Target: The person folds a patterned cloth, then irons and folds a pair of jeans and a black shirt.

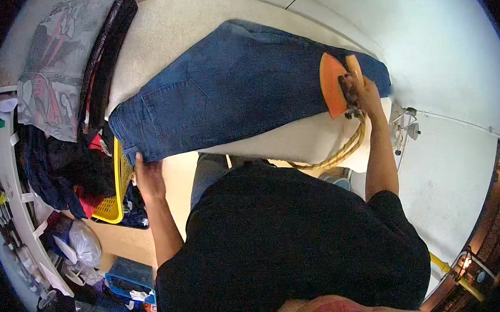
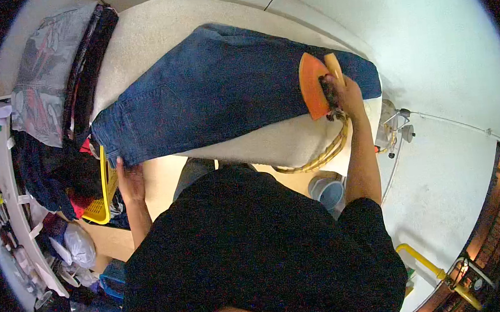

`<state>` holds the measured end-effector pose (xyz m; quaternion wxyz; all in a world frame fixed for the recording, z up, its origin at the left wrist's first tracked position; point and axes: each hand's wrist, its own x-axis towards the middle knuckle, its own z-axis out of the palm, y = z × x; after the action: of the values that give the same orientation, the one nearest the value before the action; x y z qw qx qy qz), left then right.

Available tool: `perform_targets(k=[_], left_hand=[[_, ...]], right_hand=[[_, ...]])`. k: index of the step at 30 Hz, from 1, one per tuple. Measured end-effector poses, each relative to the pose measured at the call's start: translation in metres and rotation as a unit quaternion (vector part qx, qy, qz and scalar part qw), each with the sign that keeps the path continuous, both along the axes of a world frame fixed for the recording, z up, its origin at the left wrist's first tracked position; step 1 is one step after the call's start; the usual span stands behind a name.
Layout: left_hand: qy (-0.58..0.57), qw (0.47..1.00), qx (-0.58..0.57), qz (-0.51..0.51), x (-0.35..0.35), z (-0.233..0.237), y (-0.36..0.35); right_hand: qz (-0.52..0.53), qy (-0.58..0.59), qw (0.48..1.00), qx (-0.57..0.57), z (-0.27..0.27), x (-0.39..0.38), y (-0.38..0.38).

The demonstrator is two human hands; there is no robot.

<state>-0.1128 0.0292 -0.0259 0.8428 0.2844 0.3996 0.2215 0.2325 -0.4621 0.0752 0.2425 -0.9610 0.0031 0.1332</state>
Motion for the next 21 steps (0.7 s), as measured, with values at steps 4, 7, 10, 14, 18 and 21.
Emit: perform_targets(k=[4,7,10,14,18,21], left_hand=[[0.051,0.994,-0.094,0.025,0.013,-0.003,-0.017],[0.054,0.994,-0.091,0.034,0.016,-0.009,-0.014],[0.06,0.992,-0.108,0.027,0.012,-0.014,-0.011],[0.025,0.997,-0.062,0.039,0.018,-0.007,-0.019],[0.019,0.997,-0.054,0.06,0.036,-0.016,-0.036],[-0.019,0.995,-0.089,0.037,0.038,-0.027,-0.023]], right_hand=[[0.099,0.1,0.99,0.025,0.012,-0.03,0.059],[0.273,0.023,0.961,0.027,0.018,-0.035,0.141],[0.333,-0.034,0.941,-0.047,0.003,0.008,0.202],[0.316,-0.004,0.949,0.017,0.001,0.033,0.226],[0.423,0.033,0.905,-0.011,0.0,-0.031,0.21],[0.43,0.077,0.898,-0.051,0.024,-0.076,0.212]])
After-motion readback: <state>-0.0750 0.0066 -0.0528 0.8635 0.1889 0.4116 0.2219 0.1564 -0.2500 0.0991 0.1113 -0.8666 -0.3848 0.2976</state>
